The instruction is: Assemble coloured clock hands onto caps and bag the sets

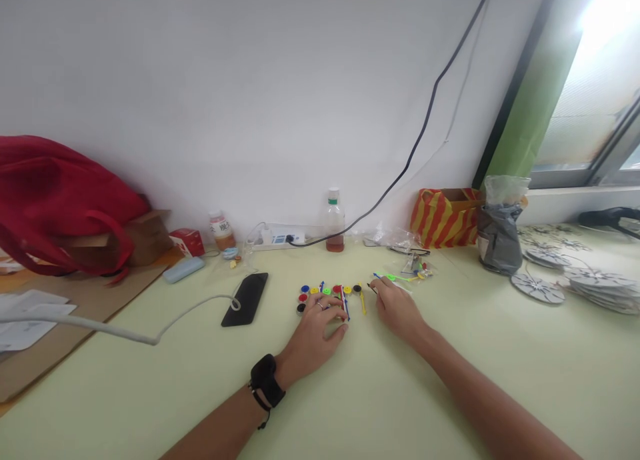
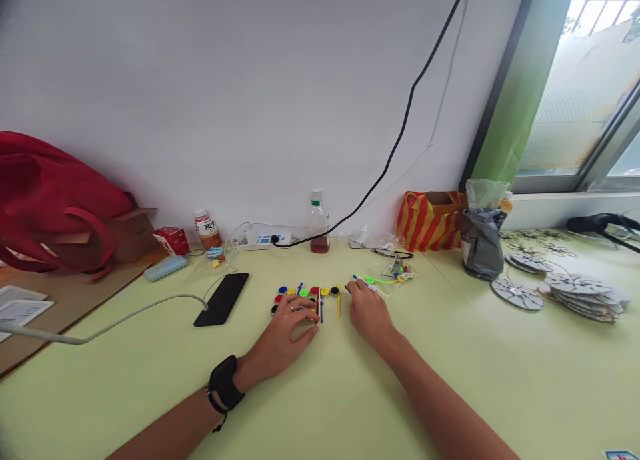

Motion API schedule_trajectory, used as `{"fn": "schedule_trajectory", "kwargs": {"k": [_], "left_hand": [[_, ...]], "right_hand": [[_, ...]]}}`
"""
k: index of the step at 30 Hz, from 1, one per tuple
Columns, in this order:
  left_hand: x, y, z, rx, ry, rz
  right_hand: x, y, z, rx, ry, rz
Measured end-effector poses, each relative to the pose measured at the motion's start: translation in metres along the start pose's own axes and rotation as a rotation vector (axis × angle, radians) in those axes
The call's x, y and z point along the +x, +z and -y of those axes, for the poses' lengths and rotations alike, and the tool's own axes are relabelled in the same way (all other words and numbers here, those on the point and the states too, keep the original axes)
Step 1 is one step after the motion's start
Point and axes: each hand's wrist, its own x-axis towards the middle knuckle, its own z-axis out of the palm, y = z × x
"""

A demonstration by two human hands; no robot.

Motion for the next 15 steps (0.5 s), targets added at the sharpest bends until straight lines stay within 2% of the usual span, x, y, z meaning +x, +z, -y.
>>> {"fn": "schedule_trajectory", "kwargs": {"k": [5,10,15], "left_hand": [[-0.001,0.001,0.000,0.005,-0.003,0.015],[-0.002,0.003,0.000,0.011,-0.003,0.008],[-0.002,0.002,0.000,0.009,-0.001,0.016]], "right_hand": [[-0.004,0.003,0.007,0.129,-0.091,-0.038],[-0.005,0.012,0.014,0.071,-0.158,-0.015],[-0.002,0.015,0.014,0.024,-0.151,-0.011]]}}
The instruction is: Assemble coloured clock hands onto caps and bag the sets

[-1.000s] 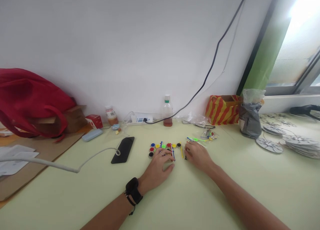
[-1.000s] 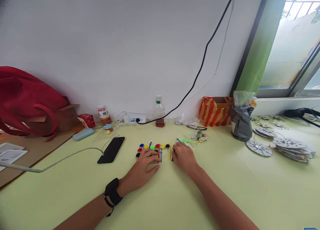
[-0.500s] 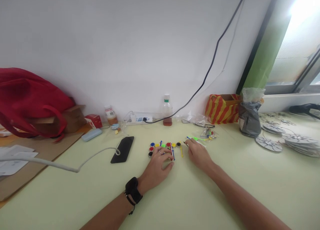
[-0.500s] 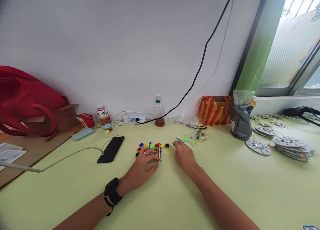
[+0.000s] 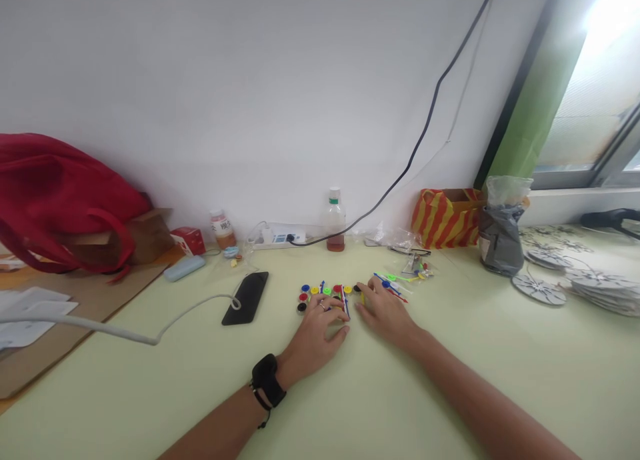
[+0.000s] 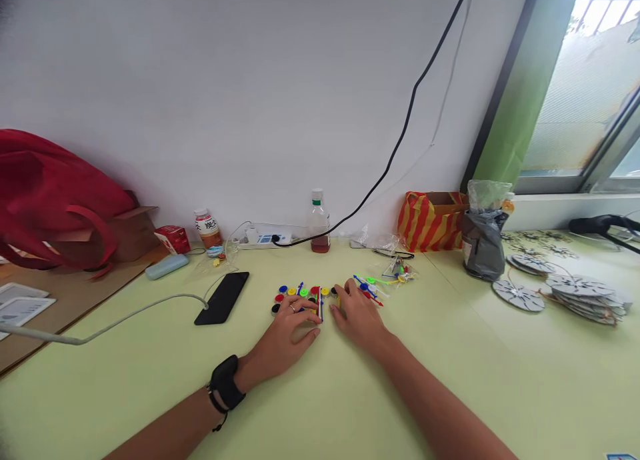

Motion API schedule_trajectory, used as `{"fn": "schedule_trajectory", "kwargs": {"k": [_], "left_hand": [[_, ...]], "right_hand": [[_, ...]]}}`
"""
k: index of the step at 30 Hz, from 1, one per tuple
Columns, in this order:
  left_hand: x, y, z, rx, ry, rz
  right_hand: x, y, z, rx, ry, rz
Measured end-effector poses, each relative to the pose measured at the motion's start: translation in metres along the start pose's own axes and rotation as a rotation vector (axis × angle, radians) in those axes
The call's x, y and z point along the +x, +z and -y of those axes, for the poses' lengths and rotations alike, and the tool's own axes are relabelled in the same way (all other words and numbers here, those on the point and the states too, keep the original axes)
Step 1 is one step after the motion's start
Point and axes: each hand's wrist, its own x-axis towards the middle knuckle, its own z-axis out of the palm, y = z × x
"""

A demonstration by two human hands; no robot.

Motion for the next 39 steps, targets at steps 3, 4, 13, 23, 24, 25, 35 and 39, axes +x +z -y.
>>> {"fn": "schedule_trajectory", "kwargs": {"k": [3,4,13,23,24,25,35,39], "left_hand": [[0.001,-0.002,-0.002,-0.010,-0.012,0.006],[0.001,-0.002,-0.003,-0.015,-0.016,0.004],[0.001,-0.004,-0.006,-0.070,-0.029,-0.018],[0.004,-0.007,-0.006,-0.179,-0.043,-0.073],[0.004,-0.008,-0.006,-0.169,-0.041,-0.076],[0.004,-0.008,-0.005,-0.163,-0.038,-0.075],[0.006,-0.008,-0.004,-0.190,-0.035,-0.111],[0.007,-0.008,-0.004,-0.234,-0.055,-0.140]], "right_hand": [[0.000,-0.002,0.000,0.031,-0.012,-0.016],[0.000,-0.002,0.000,0.044,-0.017,-0.026],[-0.008,-0.019,0.019,0.373,-0.119,-0.061],[-0.010,-0.029,0.037,0.681,-0.151,-0.063],[-0.010,-0.029,0.037,0.692,-0.151,-0.059],[-0.009,-0.030,0.038,0.701,-0.151,-0.053],[-0.005,-0.033,0.034,0.729,-0.102,-0.169],[-0.002,-0.038,0.030,0.855,0.002,-0.142]]}}
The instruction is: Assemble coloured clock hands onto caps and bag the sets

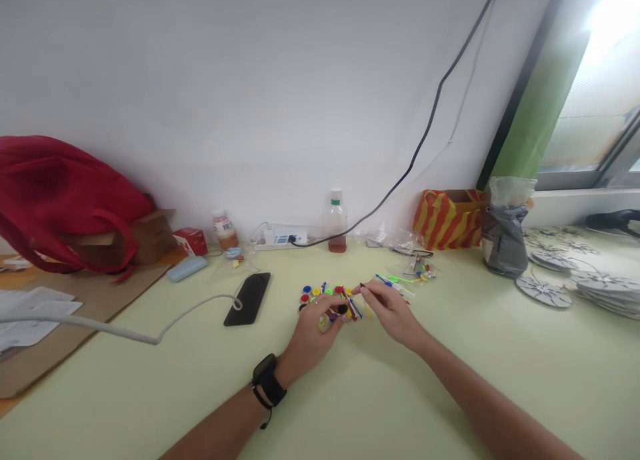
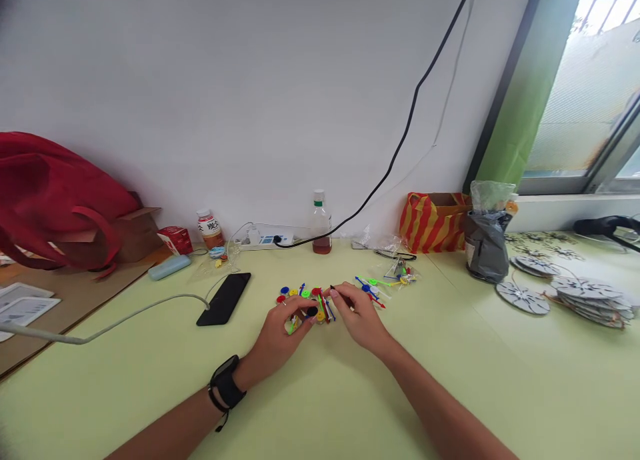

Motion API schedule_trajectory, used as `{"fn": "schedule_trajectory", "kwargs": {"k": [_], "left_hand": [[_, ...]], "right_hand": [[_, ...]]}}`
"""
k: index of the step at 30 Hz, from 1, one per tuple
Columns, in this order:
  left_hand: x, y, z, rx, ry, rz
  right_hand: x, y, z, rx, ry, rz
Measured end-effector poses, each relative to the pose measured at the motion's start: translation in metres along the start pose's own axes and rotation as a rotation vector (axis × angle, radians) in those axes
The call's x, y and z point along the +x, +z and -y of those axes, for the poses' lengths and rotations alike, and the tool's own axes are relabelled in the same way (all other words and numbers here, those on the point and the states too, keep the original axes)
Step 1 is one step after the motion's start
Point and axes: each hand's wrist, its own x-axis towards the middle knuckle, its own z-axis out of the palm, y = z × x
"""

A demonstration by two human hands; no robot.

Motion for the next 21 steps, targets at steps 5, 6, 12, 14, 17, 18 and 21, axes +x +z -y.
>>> {"fn": "schedule_trajectory", "kwargs": {"k": [5,6,12,14,17,18,21], "left_hand": [[0.0020,0.0027,0.0049,-0.136,-0.060,-0.027],[0.0020,0.0035,0.0057,-0.157,-0.067,-0.036],[0.0001,0.0062,0.0039,-0.234,-0.077,-0.009],[-0.0004,0.0064,0.0029,-0.238,-0.085,0.005],[-0.0005,0.0066,0.0034,-0.245,-0.088,0.002],[-0.0004,0.0066,0.0040,-0.250,-0.092,-0.001],[-0.0005,0.0069,0.0062,-0.267,-0.112,-0.019]], "right_hand": [[0.0025,-0.0041,0.0016,0.418,0.209,0.078],[0.0024,-0.0040,0.0021,0.478,0.230,0.090],[-0.0004,0.0015,0.0045,0.575,0.291,0.119],[-0.0010,0.0029,0.0038,0.581,0.304,0.115],[-0.0011,0.0028,0.0021,0.604,0.318,0.122],[-0.0011,0.0024,0.0015,0.610,0.318,0.132],[-0.0015,0.0021,-0.0005,0.627,0.325,0.171]]}}
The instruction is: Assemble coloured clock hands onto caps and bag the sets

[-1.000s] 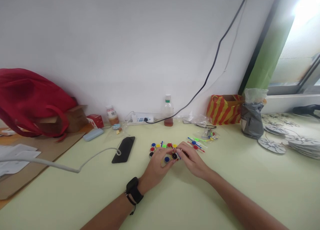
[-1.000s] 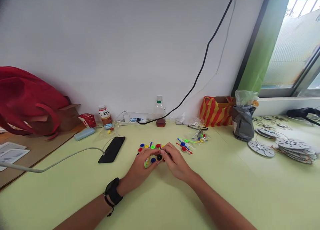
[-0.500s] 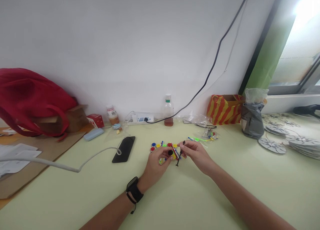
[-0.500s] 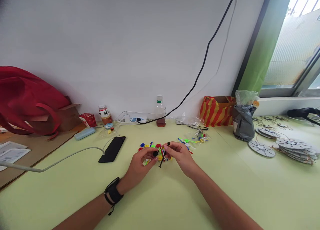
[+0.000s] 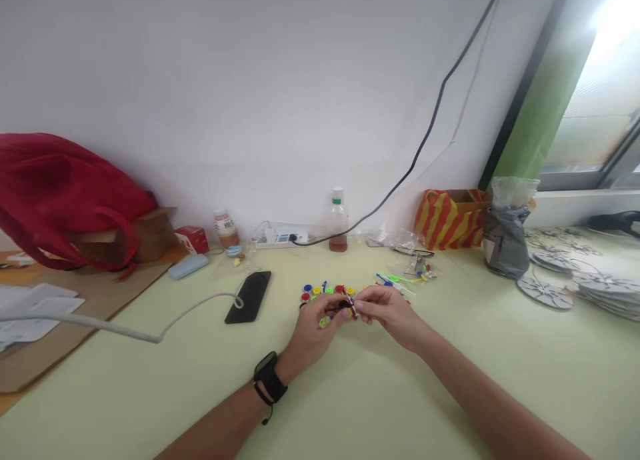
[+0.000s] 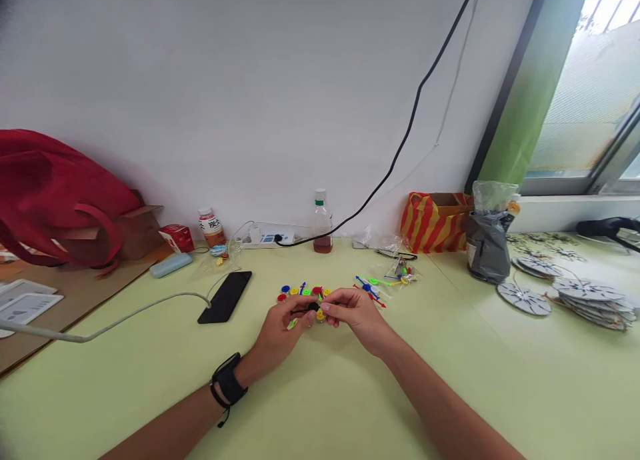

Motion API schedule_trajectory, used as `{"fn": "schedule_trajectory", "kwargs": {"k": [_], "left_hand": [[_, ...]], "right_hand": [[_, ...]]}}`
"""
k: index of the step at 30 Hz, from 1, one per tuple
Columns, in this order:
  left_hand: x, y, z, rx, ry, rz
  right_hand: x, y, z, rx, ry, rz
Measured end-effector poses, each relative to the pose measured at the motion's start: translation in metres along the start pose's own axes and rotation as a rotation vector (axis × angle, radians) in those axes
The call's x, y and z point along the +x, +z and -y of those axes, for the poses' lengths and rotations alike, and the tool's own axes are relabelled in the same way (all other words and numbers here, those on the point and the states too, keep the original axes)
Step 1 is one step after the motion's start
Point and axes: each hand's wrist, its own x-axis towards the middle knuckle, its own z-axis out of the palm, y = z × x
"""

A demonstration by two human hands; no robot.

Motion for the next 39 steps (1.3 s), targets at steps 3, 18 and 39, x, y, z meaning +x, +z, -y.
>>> {"fn": "schedule_trajectory", "kwargs": {"k": [3,18,39], "left_hand": [[-0.0007,0.0002,0.0020,-0.017,-0.004,-0.022],[-0.0009,0.0005,-0.0046,-0.002,0.025,0.000],[-0.0006,0.0006,-0.0043,0.047,0.055,0.015]], "right_hand": [[-0.0002,0.0006,-0.0026,-0.003,0.030,0.032],[-0.0025,0.0037,0.0016,-0.165,0.010,0.096],[-0.0023,0.0026,-0.0006,-0.200,0.036,0.098]]}}
